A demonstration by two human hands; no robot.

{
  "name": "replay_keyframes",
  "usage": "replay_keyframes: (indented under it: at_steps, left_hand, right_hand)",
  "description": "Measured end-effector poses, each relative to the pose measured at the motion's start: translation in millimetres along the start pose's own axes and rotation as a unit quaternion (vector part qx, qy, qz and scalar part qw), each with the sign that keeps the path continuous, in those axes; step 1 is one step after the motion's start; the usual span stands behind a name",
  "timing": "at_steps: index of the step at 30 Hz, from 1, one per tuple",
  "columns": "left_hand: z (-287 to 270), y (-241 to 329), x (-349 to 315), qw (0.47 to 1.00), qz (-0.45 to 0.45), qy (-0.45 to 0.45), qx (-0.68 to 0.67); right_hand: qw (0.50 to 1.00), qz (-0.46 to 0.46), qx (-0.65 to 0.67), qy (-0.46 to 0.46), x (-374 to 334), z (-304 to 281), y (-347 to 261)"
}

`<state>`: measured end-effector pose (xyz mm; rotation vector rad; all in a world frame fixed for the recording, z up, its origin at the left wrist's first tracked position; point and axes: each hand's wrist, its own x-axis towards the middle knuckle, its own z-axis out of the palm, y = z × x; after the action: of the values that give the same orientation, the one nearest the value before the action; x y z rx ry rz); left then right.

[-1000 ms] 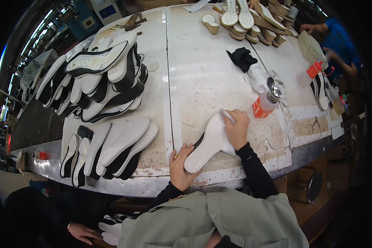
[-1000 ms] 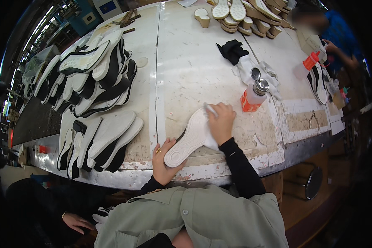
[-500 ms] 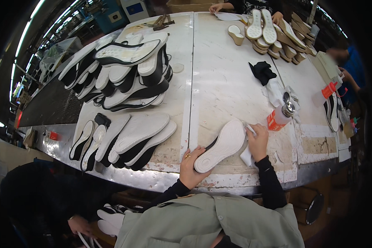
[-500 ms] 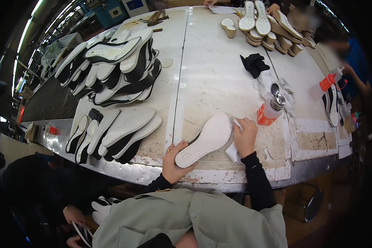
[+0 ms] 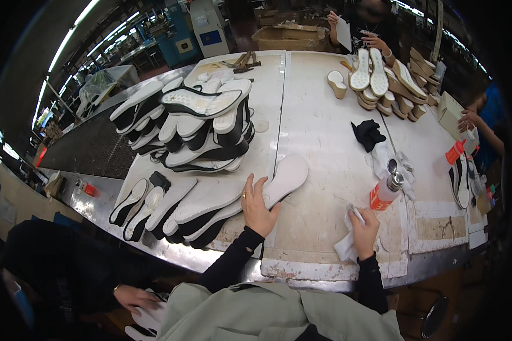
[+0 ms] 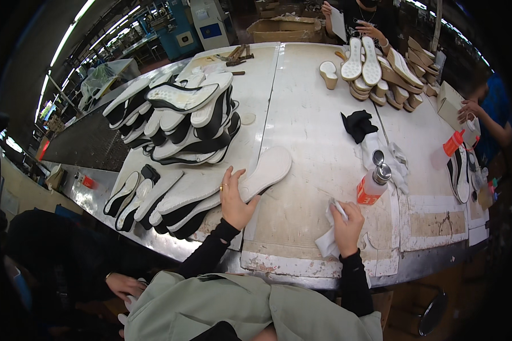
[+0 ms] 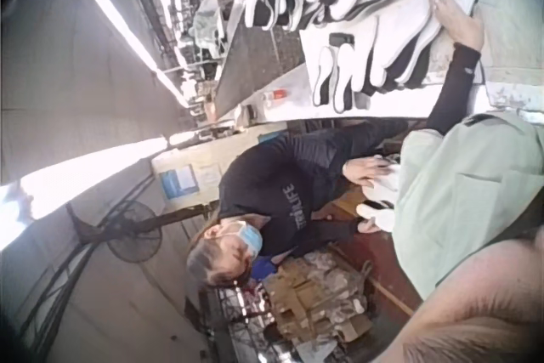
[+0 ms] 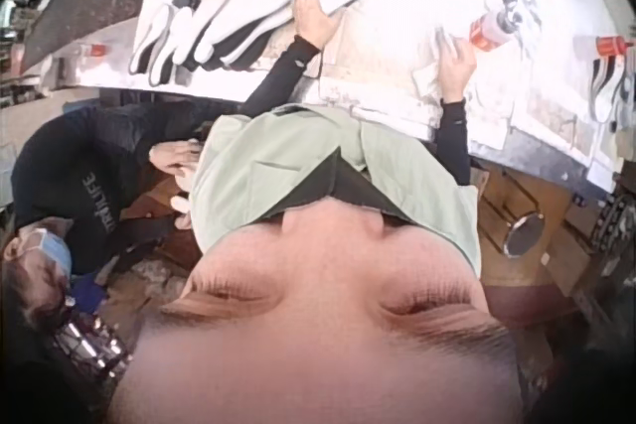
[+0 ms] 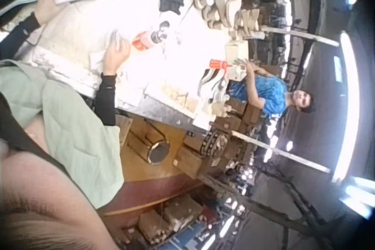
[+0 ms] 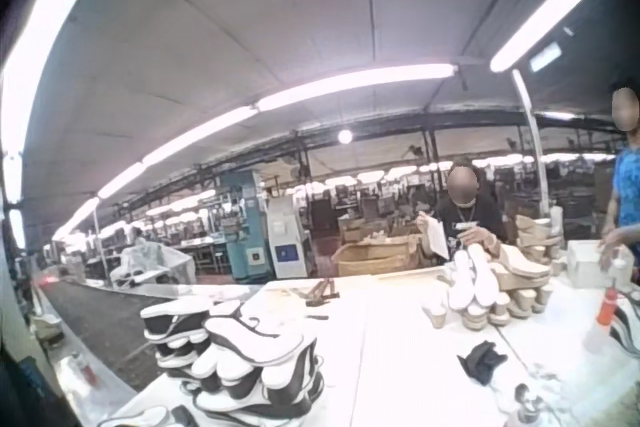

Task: The person wipes white shoe insoles with a cloth at a workbench, repeatedly picking up insoles from a stack, wiping them, and placing them back. Other workers are visible in the background handling similar insoles.

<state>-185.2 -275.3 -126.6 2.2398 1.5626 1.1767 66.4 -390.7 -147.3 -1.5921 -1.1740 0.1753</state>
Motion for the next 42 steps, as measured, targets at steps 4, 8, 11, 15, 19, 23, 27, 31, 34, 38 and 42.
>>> replay_keyframes:
  at_steps: [4,8,11,15,19,23,27,31,34,38,42]
  left_hand:
    - [-62.1,10.4,86.9,0.981,0.12,0.091,-0.119]
    - [-124.4,-1.3,190.8,0.967,0.198,0.154,0.037]
    - [-136.2,-37.0,251.7,0.939,0.144,0.038,0.31]
    - [-146.7,-62.3,284.9,0.85,0.053,-0.153,0.501]
    - [-151.6,-44.9,283.7,0.913,0.11,-0.048,0.391]
    - [-145.9,27.8,238.0,0.978,0.206,-0.03,0.012]
    - [-110.7,83.6,140.6,0.92,0.055,-0.184,-0.341]
    - [-37.5,55.6,46.2,0.606,-0.22,-0.469,-0.604]
    - [3.8,42.9,-14.1,0.402,-0.334,-0.524,-0.672]
    - [-6.0,38.7,-54.3,0.4,-0.398,-0.388,-0.729]
    - [-23.1,29.5,-75.5,0.698,-0.231,-0.217,-0.642]
  right_hand:
    - [0.997,0.04,0.059,-0.009,-11.9,-25.7,-11.0]
    - [0.993,0.071,0.094,0.015,-18.9,-58.7,-18.2]
    - [0.994,0.057,0.084,0.03,-15.4,-78.2,-21.5]
    - [0.996,-0.006,0.042,0.08,7.3,-97.7,-36.9]
    - [0.986,-0.09,-0.021,0.137,54.2,-113.5,-36.0]
    - [0.973,-0.146,-0.16,0.081,93.5,-118.1,-31.9]
    - [0.95,-0.133,-0.28,0.02,105.7,-106.3,-20.6]
    - [0.938,-0.138,-0.319,-0.009,107.0,-96.2,-17.2]
    - [0.951,-0.128,-0.282,-0.003,104.7,-95.6,-12.3]
    - [0.955,-0.139,-0.261,0.004,104.7,-101.6,-18.3]
    - [0.981,-0.152,-0.113,0.041,89.8,-88.1,-54.6]
